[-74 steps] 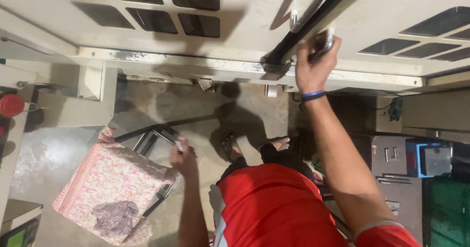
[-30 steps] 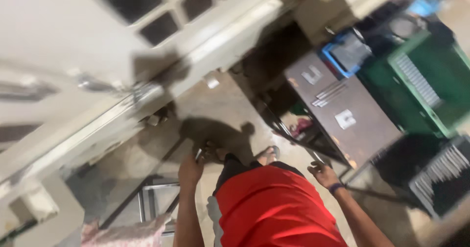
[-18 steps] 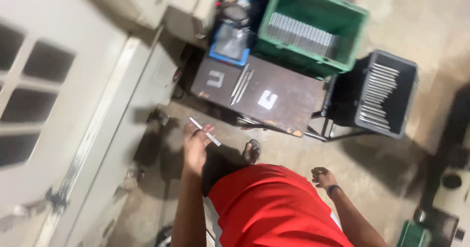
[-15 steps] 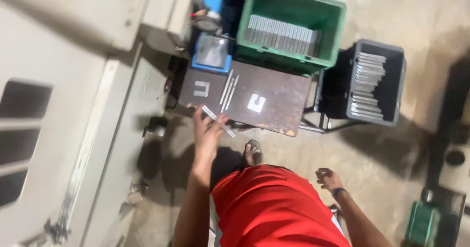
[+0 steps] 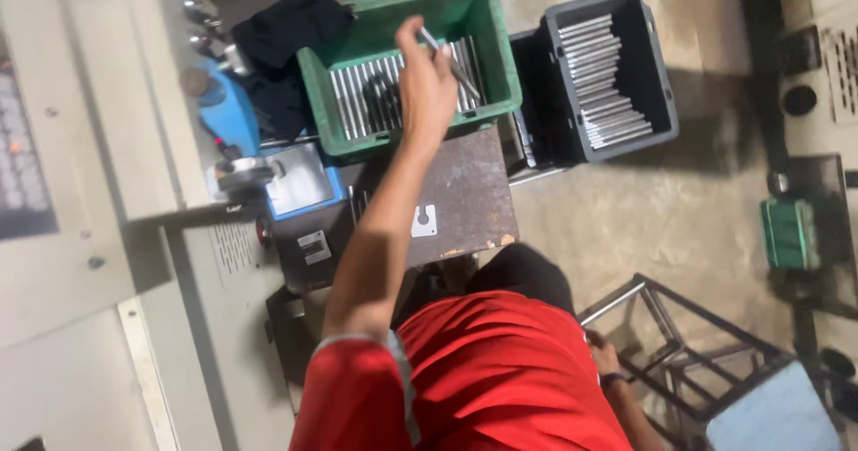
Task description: The person picks up metal rods from a green bin and places them on a metal surface. They then open a machine door, insert a rod into the machine, and close the door. The person repeats this process with additional rods.
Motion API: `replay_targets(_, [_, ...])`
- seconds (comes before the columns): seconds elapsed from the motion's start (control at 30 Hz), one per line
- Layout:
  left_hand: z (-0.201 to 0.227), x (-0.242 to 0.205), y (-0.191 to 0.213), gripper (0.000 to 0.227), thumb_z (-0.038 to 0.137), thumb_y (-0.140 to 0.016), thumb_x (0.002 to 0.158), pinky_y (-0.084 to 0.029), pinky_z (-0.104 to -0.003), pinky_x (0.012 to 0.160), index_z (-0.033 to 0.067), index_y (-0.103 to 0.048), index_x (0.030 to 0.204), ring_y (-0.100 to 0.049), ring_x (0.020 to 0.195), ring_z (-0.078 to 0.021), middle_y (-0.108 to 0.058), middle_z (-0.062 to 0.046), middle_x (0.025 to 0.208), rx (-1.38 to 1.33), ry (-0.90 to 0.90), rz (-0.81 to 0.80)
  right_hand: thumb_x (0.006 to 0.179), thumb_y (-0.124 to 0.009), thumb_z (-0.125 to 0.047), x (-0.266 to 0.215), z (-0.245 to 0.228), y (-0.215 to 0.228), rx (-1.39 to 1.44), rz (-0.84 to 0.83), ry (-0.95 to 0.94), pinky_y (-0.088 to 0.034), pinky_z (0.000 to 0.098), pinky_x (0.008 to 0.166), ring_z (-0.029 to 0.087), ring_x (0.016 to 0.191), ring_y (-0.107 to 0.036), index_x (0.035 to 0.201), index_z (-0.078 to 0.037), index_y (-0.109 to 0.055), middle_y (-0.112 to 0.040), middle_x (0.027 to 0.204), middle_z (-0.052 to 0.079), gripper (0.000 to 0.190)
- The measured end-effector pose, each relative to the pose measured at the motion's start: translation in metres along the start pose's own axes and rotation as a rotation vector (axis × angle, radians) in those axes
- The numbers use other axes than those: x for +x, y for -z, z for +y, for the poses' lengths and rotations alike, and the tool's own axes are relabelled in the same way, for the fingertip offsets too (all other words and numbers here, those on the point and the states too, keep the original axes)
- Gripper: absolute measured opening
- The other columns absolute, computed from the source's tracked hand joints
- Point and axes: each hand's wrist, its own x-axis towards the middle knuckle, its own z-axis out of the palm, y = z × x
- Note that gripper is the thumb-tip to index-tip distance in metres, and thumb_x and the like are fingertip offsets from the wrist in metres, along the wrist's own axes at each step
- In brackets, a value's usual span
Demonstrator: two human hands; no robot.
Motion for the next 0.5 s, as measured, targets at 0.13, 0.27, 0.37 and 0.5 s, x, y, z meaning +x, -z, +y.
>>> replay_targets(0.13, [-0.042,0.054,-0.044,0.045,0.006,-0.06,0.097,-0.055,-0.053,0.073,0.0051,-0.034,0.135,-0.073,0.085,-0.0452,-0.072,-0.029,0.089,0.185,0.023,-0.052,0.097,-0.062,-0.02,-0.055,0.012,-0.009,-0.014,0.029,0.034,-0.054,0.0396,0.084,0.027,0.102,-0.069,0.13,-0.001,-0.065,-0.072,0.116,0.018,0.039])
replay_targets(0.27, [-0.07,0.07,-0.067,0.043,0.006,-0.067,0.089,-0.055,-0.054,0.083,0.0007,-0.042,0.124,-0.07,0.095,-0.0489,-0.071,-0.031,0.095,0.34,0.084,-0.119,0.097,-0.063,-0.021,-0.104,-0.044,-0.015,-0.015,0.05,0.08,-0.053,0.0388,0.087,0.026,0.105,-0.068,0.13,0.0,-0.065,-0.072,0.118,0.018,0.039])
replay_targets(0.37, [-0.076,0.067,-0.066,0.039,0.006,-0.07,0.083,-0.053,-0.055,0.087,-0.0008,-0.052,0.117,-0.068,0.099,-0.049,-0.07,-0.032,0.098,0.453,0.107,-0.179,0.097,-0.064,-0.022,-0.114,-0.06,-0.022,-0.021,0.034,0.101,-0.053,0.0381,0.09,0.026,0.107,-0.068,0.13,0.001,-0.066,-0.072,0.119,0.018,0.04])
replay_targets(0.5, [-0.062,0.071,-0.064,0.039,0.005,-0.065,0.084,-0.056,-0.052,0.087,0.0023,-0.06,0.123,-0.071,0.098,-0.0459,-0.07,-0.03,0.103,0.402,0.234,-0.259,0.097,-0.064,-0.022,-0.07,-0.025,-0.025,0.007,0.063,0.131,-0.052,0.0373,0.093,0.025,0.111,-0.067,0.129,0.002,-0.066,-0.072,0.121,0.018,0.04])
